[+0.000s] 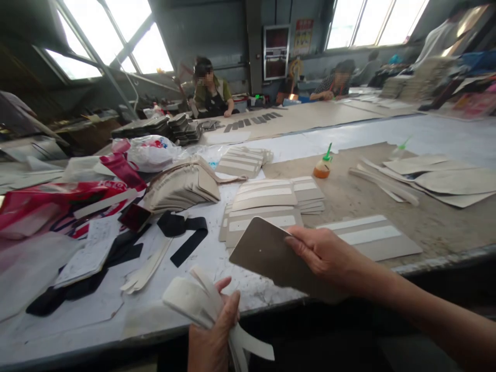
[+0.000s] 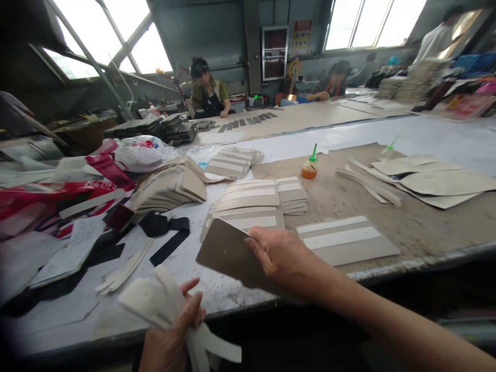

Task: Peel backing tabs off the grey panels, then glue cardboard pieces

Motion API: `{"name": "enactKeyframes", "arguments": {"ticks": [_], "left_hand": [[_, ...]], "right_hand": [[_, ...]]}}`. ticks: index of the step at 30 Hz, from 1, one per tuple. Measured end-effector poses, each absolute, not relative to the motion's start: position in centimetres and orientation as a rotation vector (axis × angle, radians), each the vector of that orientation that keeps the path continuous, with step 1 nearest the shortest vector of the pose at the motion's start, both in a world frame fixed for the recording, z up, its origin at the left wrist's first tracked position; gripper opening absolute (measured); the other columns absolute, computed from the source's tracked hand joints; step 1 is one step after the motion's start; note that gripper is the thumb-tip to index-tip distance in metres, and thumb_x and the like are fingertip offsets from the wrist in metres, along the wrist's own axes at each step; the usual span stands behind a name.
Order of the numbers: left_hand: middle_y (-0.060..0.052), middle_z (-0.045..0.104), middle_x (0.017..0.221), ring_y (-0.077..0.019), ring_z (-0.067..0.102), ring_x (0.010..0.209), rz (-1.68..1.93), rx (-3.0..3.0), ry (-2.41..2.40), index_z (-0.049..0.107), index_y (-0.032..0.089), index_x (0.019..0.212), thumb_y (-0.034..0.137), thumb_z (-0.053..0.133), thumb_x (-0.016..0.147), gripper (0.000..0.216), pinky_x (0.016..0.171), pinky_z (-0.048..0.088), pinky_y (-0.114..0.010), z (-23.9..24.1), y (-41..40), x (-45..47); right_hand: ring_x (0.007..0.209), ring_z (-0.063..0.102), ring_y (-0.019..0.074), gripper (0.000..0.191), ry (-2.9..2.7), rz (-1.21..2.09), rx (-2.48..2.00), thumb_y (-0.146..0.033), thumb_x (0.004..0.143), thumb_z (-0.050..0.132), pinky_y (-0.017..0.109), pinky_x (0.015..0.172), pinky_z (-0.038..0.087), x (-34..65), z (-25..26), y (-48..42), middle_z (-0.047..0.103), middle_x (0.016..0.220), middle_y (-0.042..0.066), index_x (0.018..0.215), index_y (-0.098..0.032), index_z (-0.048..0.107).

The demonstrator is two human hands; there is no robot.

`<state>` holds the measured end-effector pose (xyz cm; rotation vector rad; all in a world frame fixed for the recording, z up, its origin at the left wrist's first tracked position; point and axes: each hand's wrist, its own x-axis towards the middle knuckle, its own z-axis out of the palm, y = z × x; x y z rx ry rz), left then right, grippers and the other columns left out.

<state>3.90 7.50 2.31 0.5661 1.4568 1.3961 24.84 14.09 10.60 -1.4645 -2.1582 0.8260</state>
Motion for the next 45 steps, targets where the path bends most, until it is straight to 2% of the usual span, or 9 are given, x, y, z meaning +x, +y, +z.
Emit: {"name": "enactKeyframes", "arguments": {"ticks": [5,8,11,15,27,36,39,42,45], "left_hand": [[0.003,0.066,0.073,-0.0135,0.06,0.063,1.36,0.444,1.188,0.057,0.022,0.115,0.031,0.084,0.053,0.068,0.059,0.048,-0.023,4.7,8.1,4.6],[-0.003,0.071,0.091,-0.0221,0.066,0.083,1.323,0.407,1.132,0.052,0.023,0.125,0.033,0.082,0.055,0.077,0.071,0.053,-0.029,4.9,7.7,5.1],[-0.008,0.071,0.099,-0.0265,0.066,0.089,1.238,0.341,1.142,0.051,0.018,0.127,0.033,0.079,0.06,0.074,0.078,0.053,-0.035,4.6,7.4,5.5],[-0.013,0.07,0.101,-0.0299,0.066,0.093,1.169,0.279,1.14,0.053,0.011,0.124,0.03,0.077,0.063,0.068,0.079,0.054,-0.038,4.2,7.1,5.6],[-0.012,0.071,0.097,-0.0287,0.067,0.09,1.114,0.155,1.203,0.051,0.012,0.124,0.023,0.077,0.063,0.068,0.075,0.056,-0.036,3.0,7.5,5.6],[-0.011,0.072,0.093,-0.0265,0.069,0.074,1.061,0.106,1.289,0.054,0.013,0.12,0.027,0.078,0.061,0.065,0.064,0.056,-0.035,2.9,8.5,4.6],[-0.006,0.071,0.083,-0.0216,0.067,0.063,1.128,0.117,1.293,0.056,0.017,0.115,0.026,0.081,0.055,0.065,0.056,0.053,-0.03,2.4,9.3,4.3],[0.006,0.055,0.047,-0.0092,0.05,0.04,1.222,0.177,1.263,0.063,0.015,0.09,0.031,0.088,0.045,0.054,0.043,0.041,-0.021,0.9,10.2,3.6],[0.012,0.034,0.033,-0.0034,0.033,0.03,1.25,0.261,1.23,0.064,0.012,0.075,0.044,0.088,0.042,0.052,0.037,0.03,-0.018,-0.8,10.8,2.7]], "right_hand": [[0.067,0.057,0.0158,0.043,-1.902,1.46,-1.324,-0.054,0.091,0.039,0.025,0.058,0.043,24.9,10.7,13.8,0.064,0.078,0.004,0.088,-0.017,0.061],[0.071,0.059,0.0166,0.046,-1.81,1.59,-1.282,-0.055,0.09,0.041,0.026,0.062,0.046,24.5,9.2,13.2,0.065,0.081,0.005,0.092,-0.015,0.063],[0.076,0.061,0.0184,0.047,-1.694,1.721,-1.227,-0.055,0.089,0.042,0.029,0.067,0.048,24.2,7.7,12.7,0.068,0.087,0.006,0.098,-0.015,0.065],[0.072,0.062,0.0174,0.046,-1.559,1.83,-1.225,-0.056,0.085,0.049,0.027,0.063,0.048,24.0,6.4,12.4,0.068,0.081,0.005,0.097,-0.015,0.066],[0.063,0.061,0.015,0.045,-1.089,2.105,-1.231,-0.055,0.076,0.062,0.027,0.06,0.046,23.0,3.8,12.0,0.068,0.071,0.004,0.09,-0.012,0.065],[0.069,0.065,0.0154,0.045,-0.987,2.44,-0.956,-0.043,0.068,0.075,0.027,0.069,0.05,24.0,0.6,11.5,0.07,0.087,0.008,0.1,-0.011,0.068],[0.068,0.065,0.015,0.046,-1.1,2.435,-1.021,-0.047,0.068,0.073,0.025,0.066,0.05,24.4,0.2,11.5,0.07,0.088,0.009,0.095,-0.011,0.07],[0.066,0.065,0.0158,0.043,-1.363,2.269,-1.172,-0.051,0.077,0.063,0.023,0.06,0.049,25.1,2.9,12.8,0.071,0.087,0.008,0.094,-0.012,0.069],[0.067,0.064,0.0173,0.035,-1.906,1.632,-1.386,-0.045,0.087,0.05,0.023,0.057,0.046,25.5,7.7,15.9,0.071,0.079,0.004,0.087,-0.016,0.068]]}}
